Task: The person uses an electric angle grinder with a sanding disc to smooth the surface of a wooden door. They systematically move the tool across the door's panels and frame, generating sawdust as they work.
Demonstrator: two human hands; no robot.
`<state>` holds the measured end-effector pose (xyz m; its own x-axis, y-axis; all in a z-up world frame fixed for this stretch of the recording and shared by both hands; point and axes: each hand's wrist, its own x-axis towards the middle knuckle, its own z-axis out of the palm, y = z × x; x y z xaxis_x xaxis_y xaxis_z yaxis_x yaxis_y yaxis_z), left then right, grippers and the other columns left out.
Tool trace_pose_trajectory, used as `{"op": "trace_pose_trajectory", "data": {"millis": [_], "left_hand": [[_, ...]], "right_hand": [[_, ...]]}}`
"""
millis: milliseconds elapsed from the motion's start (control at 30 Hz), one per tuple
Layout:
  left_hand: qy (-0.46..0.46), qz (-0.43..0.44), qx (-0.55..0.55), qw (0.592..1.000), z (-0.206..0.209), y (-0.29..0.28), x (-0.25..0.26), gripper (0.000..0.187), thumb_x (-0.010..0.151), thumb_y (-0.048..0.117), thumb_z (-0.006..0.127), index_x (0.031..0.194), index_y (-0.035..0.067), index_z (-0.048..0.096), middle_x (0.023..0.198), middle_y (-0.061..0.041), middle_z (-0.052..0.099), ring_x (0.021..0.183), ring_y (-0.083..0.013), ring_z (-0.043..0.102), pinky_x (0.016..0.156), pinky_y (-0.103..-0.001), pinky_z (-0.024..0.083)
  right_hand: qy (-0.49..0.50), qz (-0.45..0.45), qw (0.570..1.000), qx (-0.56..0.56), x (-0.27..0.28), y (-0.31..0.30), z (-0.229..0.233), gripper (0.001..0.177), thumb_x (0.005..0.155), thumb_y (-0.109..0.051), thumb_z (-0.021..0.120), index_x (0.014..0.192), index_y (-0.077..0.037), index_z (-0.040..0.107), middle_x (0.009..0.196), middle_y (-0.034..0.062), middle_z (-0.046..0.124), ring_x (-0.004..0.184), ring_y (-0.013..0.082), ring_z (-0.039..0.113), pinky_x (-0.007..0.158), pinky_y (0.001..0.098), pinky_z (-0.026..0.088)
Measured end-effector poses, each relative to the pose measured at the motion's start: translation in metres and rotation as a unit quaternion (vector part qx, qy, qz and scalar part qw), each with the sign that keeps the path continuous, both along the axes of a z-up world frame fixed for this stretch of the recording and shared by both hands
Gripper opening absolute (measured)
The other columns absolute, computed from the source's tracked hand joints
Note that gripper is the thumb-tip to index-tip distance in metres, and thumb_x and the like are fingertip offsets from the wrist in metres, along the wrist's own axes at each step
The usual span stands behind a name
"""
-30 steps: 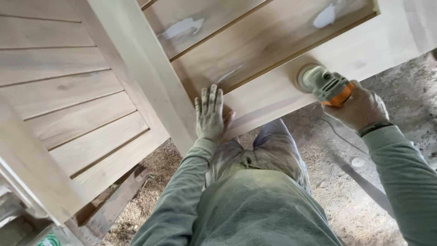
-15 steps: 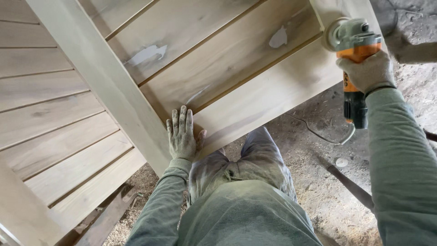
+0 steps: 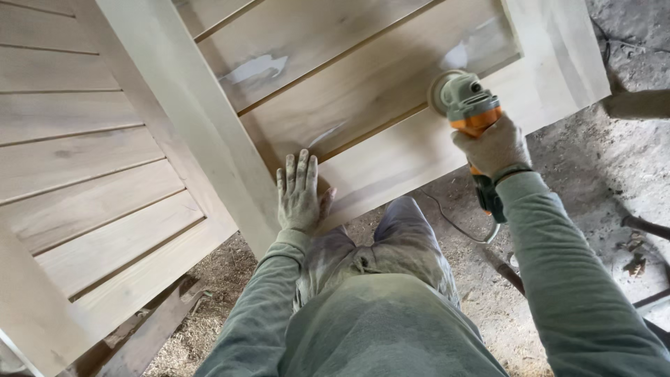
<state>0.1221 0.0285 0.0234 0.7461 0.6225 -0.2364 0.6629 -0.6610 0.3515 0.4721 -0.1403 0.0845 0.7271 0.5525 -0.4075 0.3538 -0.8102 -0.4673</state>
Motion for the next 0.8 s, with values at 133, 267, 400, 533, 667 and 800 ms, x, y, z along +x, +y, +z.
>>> {"op": "trace_pose_trajectory", "data": {"millis": [133, 267, 400, 533, 667, 800], "left_hand": [[-0.038, 0.005, 0.013, 0.999, -0.006, -0.001, -0.007, 0.081, 0.098, 0.048, 0.057, 0.161, 0.006, 0.029, 0.169, -0.014, 0.025, 0.158, -0.0341, 0.015, 0.128, -0.054, 0.010], [-0.056, 0.042, 0.014, 0.997, -0.011, -0.001, -0.036, 0.077, 0.100, 0.046, 0.053, 0.160, 0.004, 0.029, 0.169, -0.017, 0.023, 0.158, -0.0373, 0.014, 0.128, -0.055, 0.008], [-0.050, 0.095, 0.042, 0.993, -0.015, -0.003, -0.091, 0.073, 0.103, 0.044, 0.048, 0.160, 0.003, 0.029, 0.169, -0.019, 0.023, 0.158, -0.0389, 0.013, 0.128, -0.056, 0.006], [-0.030, 0.156, 0.067, 0.985, -0.027, -0.011, -0.165, 0.072, 0.107, 0.045, 0.038, 0.162, 0.000, 0.027, 0.171, -0.019, 0.021, 0.160, -0.0411, 0.011, 0.129, -0.056, 0.004], [0.024, 0.231, 0.067, 0.970, -0.044, -0.017, -0.222, 0.078, 0.109, 0.053, 0.025, 0.163, -0.002, 0.022, 0.171, -0.022, 0.018, 0.160, -0.0402, 0.010, 0.128, -0.056, 0.002], [0.025, 0.285, 0.051, 0.957, -0.045, -0.027, -0.248, 0.079, 0.107, 0.057, 0.019, 0.162, 0.000, 0.020, 0.171, -0.021, 0.017, 0.159, -0.0392, 0.009, 0.128, -0.055, 0.002]], "right_hand": [[-0.021, 0.019, 0.999, -0.021, -0.036, 0.011, 0.006, 0.052, 0.082, -0.036, 0.081, 0.111, 0.003, 0.062, 0.090, 0.0168, 0.073, 0.078, 0.0304, 0.074, 0.076, 0.0445, 0.064], [-0.028, 0.045, 0.998, -0.035, -0.077, 0.023, 0.010, 0.061, 0.081, -0.041, 0.081, 0.112, 0.007, 0.060, 0.093, 0.0226, 0.073, 0.084, 0.0371, 0.075, 0.080, 0.0478, 0.062], [-0.033, 0.090, 0.995, -0.042, -0.117, 0.040, 0.009, 0.063, 0.082, -0.043, 0.080, 0.113, 0.007, 0.058, 0.092, 0.0245, 0.073, 0.085, 0.0398, 0.074, 0.080, 0.0500, 0.061], [-0.039, 0.136, 0.988, -0.054, -0.153, 0.056, 0.012, 0.063, 0.084, -0.044, 0.080, 0.111, 0.007, 0.058, 0.090, 0.0263, 0.073, 0.086, 0.0429, 0.073, 0.081, 0.0517, 0.061], [-0.011, 0.176, 0.982, -0.068, -0.185, 0.069, 0.006, 0.058, 0.084, -0.041, 0.077, 0.111, 0.006, 0.055, 0.087, 0.0244, 0.072, 0.080, 0.0404, 0.074, 0.076, 0.0506, 0.063], [0.014, 0.226, 0.972, -0.057, -0.217, 0.081, -0.006, 0.051, 0.086, -0.036, 0.074, 0.109, 0.006, 0.054, 0.084, 0.0208, 0.071, 0.074, 0.0350, 0.075, 0.071, 0.0479, 0.066]]}}
